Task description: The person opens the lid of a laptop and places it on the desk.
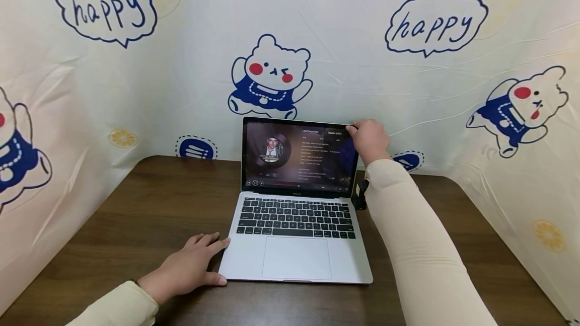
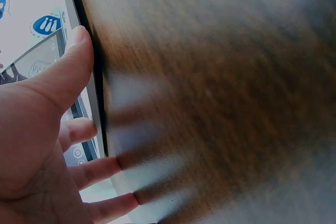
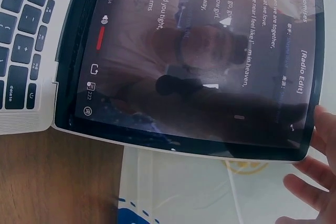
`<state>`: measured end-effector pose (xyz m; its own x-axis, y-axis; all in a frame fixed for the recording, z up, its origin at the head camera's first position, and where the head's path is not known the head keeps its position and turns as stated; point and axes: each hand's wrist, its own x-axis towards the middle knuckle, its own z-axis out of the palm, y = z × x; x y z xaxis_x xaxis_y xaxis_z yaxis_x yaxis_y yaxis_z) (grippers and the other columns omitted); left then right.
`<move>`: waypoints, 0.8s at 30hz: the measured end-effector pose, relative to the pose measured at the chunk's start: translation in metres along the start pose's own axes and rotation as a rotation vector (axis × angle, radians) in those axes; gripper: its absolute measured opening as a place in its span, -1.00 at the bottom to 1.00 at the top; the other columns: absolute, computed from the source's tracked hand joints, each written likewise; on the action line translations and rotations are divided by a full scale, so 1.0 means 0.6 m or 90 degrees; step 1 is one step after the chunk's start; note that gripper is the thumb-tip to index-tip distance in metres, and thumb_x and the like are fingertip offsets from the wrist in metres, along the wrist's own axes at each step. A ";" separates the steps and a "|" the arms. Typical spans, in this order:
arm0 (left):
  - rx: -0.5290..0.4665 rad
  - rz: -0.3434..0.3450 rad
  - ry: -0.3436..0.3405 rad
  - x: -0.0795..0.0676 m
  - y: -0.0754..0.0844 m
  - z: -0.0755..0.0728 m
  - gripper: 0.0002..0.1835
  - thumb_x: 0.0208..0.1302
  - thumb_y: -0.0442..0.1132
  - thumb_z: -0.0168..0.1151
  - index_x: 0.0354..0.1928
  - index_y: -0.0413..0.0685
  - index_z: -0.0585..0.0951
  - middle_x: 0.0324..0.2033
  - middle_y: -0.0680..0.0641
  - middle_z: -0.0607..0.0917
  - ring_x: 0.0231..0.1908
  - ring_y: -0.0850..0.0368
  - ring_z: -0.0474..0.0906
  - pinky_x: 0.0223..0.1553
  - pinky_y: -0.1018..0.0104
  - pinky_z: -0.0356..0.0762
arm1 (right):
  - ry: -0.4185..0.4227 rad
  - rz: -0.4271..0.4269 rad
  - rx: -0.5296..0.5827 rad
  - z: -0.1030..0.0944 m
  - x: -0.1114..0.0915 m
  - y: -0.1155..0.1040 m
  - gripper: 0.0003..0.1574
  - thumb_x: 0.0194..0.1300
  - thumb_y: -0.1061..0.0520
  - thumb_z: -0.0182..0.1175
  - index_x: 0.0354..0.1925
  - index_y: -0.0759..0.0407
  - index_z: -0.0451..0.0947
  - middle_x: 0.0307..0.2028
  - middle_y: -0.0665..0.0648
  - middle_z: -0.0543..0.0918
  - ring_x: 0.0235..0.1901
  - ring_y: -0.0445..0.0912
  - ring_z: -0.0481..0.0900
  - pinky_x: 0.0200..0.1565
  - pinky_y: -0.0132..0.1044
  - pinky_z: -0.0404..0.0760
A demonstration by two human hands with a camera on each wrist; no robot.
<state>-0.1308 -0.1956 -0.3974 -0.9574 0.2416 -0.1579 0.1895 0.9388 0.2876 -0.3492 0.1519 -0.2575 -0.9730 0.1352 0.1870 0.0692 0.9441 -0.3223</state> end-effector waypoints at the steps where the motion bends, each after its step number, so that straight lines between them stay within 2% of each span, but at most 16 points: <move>1: 0.000 0.000 0.000 0.000 0.000 0.000 -0.09 -0.28 0.33 0.29 0.21 0.11 0.39 0.19 -0.19 0.33 0.16 -0.23 0.18 -0.26 -0.14 0.44 | -0.002 0.001 -0.001 0.000 0.000 0.000 -0.45 0.30 -0.24 -0.09 0.19 -0.14 0.37 0.12 0.14 0.46 -0.05 0.12 0.48 -0.41 -0.05 0.47; 12: -0.003 -0.010 -0.016 0.002 0.003 -0.004 -0.07 -0.29 0.33 0.29 0.22 0.10 0.38 0.20 -0.20 0.32 0.17 -0.22 0.16 -0.20 -0.13 0.42 | -0.011 -0.020 0.006 -0.007 0.000 0.004 -0.48 0.32 -0.22 -0.11 0.17 -0.14 0.39 0.11 0.16 0.46 0.00 0.12 0.45 -0.30 0.03 0.47; 19: 0.002 -0.008 -0.010 0.002 0.006 -0.006 -0.07 -0.29 0.33 0.30 0.21 0.08 0.39 0.19 -0.21 0.33 0.16 -0.24 0.17 -0.20 -0.15 0.41 | -0.001 -0.046 0.009 -0.021 -0.003 0.013 -0.53 0.30 -0.23 -0.08 0.03 -0.12 0.53 -0.06 0.14 0.57 -0.21 0.04 0.51 -0.38 -0.05 0.44; 24: 0.000 -0.004 -0.007 0.000 0.007 -0.007 -0.08 -0.29 0.31 0.31 0.21 0.07 0.39 0.18 -0.21 0.33 0.16 -0.25 0.18 -0.18 -0.18 0.40 | -0.008 -0.056 0.021 -0.025 -0.009 0.016 -0.54 0.29 -0.23 -0.06 0.01 -0.12 0.55 -0.08 0.10 0.60 -0.28 -0.01 0.50 -0.42 -0.09 0.42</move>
<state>-0.1309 -0.1924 -0.3923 -0.9560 0.2387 -0.1708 0.1835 0.9401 0.2872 -0.3401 0.1649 -0.2477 -0.9778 0.0478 0.2039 -0.0239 0.9419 -0.3351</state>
